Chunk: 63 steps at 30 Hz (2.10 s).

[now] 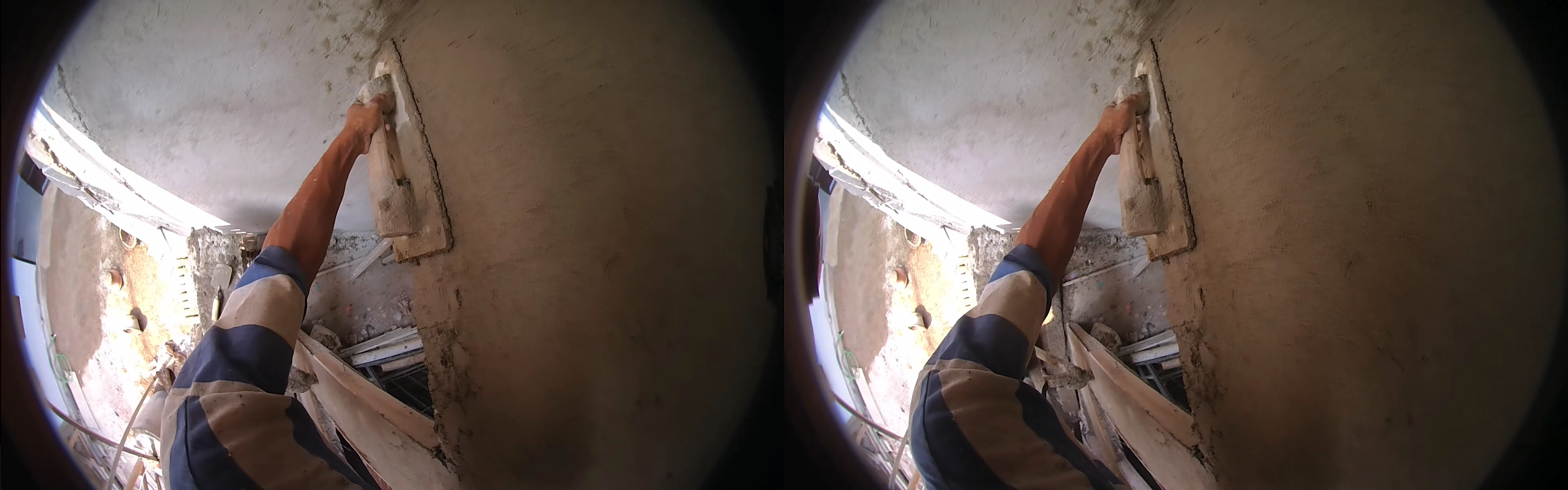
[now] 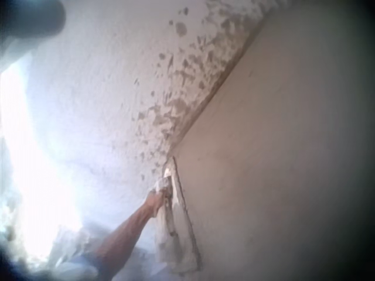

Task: The person applies wet plaster from a bucket onto a wall using a trowel and then smooths it with a large plastering float.

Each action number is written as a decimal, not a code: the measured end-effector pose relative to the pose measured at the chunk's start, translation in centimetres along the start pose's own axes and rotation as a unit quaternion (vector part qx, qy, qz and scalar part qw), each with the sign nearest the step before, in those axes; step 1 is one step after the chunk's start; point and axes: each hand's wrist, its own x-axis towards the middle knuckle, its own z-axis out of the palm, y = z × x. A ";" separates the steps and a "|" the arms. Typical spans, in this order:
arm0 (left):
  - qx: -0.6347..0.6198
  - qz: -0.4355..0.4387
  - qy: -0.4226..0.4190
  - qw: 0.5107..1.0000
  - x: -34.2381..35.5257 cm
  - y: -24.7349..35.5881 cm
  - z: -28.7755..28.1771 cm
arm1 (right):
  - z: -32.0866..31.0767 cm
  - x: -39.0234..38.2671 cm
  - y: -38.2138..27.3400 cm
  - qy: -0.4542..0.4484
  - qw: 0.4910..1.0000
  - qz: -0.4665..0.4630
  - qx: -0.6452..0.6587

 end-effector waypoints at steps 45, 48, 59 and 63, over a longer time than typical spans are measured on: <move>0.109 0.128 -0.032 0.985 -27.1 -8.3 1.5 | 2.4 0.2 -3.9 0.001 0.999 0.018 0.036; 0.133 0.116 -0.037 0.984 -33.2 -8.9 1.8 | 1.9 0.6 -4.1 -0.001 0.999 0.021 0.039; 0.051 0.022 -0.015 0.998 -6.2 -3.7 -2.2 | 0.9 1.7 -3.1 0.011 0.999 0.029 0.039; 0.086 0.086 -0.032 0.992 -14.4 -8.5 -0.9 | 0.1 1.3 -2.1 0.030 0.998 0.017 0.052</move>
